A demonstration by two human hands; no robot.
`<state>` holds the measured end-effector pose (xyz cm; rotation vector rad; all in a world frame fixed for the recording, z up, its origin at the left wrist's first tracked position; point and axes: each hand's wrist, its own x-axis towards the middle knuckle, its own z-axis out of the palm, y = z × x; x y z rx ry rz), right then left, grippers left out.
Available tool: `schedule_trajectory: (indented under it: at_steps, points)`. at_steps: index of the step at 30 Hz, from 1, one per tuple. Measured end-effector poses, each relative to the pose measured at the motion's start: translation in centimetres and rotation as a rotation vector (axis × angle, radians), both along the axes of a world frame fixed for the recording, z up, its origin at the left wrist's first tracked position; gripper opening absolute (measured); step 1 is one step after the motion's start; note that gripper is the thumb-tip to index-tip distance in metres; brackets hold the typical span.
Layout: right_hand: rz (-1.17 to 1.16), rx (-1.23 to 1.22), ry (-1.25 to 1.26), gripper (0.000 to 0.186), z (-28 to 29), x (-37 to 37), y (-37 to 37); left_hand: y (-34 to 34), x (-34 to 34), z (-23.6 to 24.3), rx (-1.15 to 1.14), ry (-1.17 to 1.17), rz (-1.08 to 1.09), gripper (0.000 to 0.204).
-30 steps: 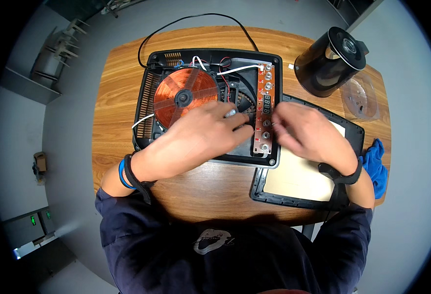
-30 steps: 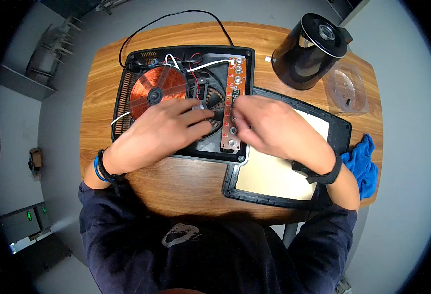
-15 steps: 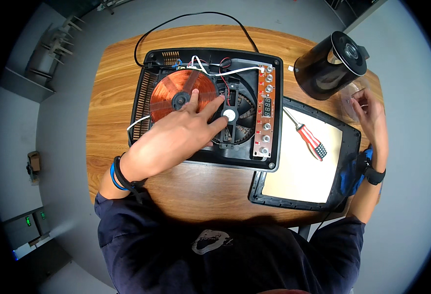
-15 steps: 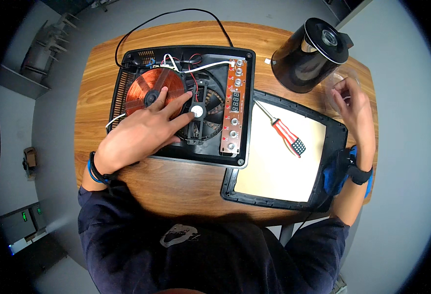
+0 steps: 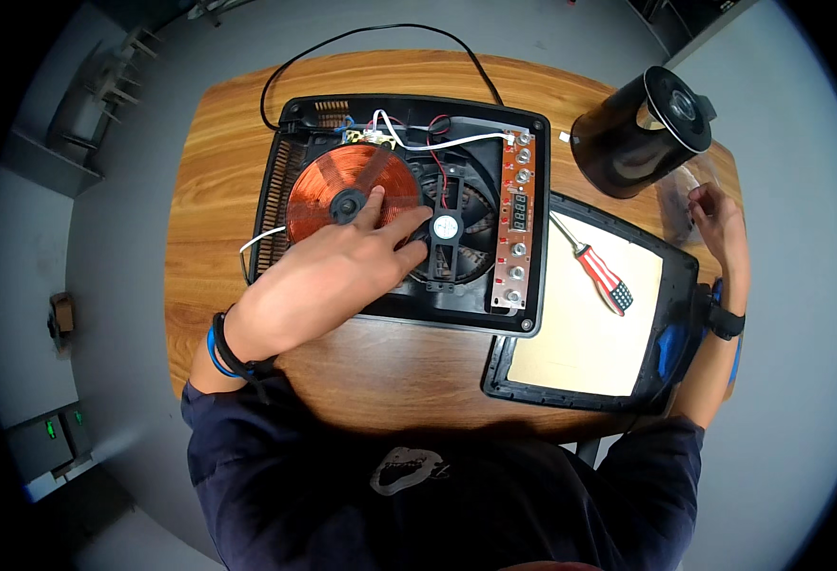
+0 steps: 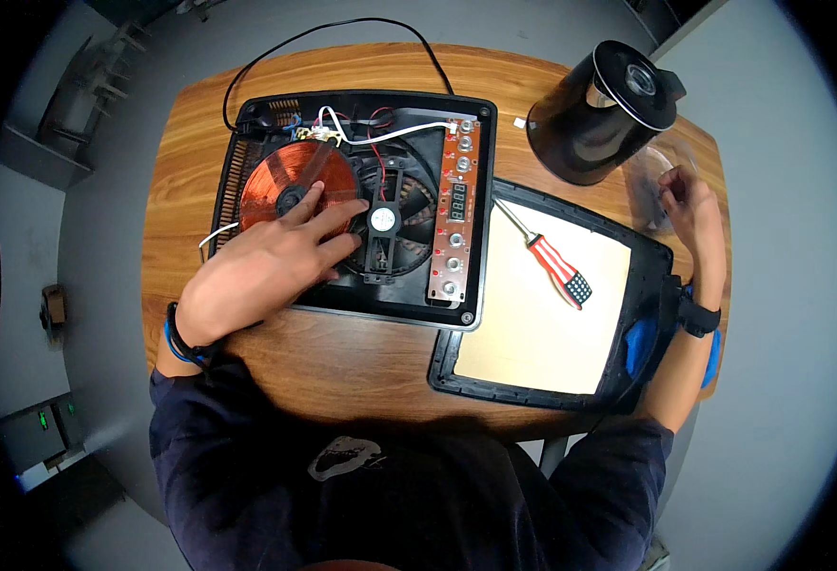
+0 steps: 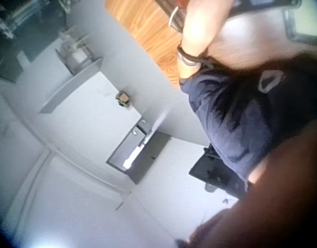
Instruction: The person wipes a flat surface with a blue cloth, then uses a screwdriver to loosen and remove screws from a circuit board inside an open electronic device. They detach the board and set it aside, leaving the device partially disassembled.
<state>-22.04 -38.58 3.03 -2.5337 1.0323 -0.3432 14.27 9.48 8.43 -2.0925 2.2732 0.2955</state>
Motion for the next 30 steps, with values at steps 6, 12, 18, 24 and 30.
schedule_trajectory:
  at_steps: [6,12,18,24,30]
  points:
    - [0.004,-0.024,0.067,0.009,-0.1,-0.3,-0.7,-0.1,0.1,0.8,0.036,0.028,0.021,0.039]
    - [-0.008,0.011,0.064,0.008,-0.2,-0.3,-0.9,0.0,0.2,0.6,0.018,0.034,0.014,0.040]
    - [-0.011,-0.150,0.062,0.009,-0.4,-0.7,-0.9,-0.2,-0.1,1.2,0.053,0.031,0.041,0.040]
    - [0.098,-0.140,0.224,0.019,5.8,3.2,8.2,0.0,-0.1,1.0,0.045,0.088,0.060,0.039]
    - [0.595,0.242,0.428,0.048,6.6,6.7,16.4,-0.1,-0.1,1.2,0.041,0.118,0.067,0.038]
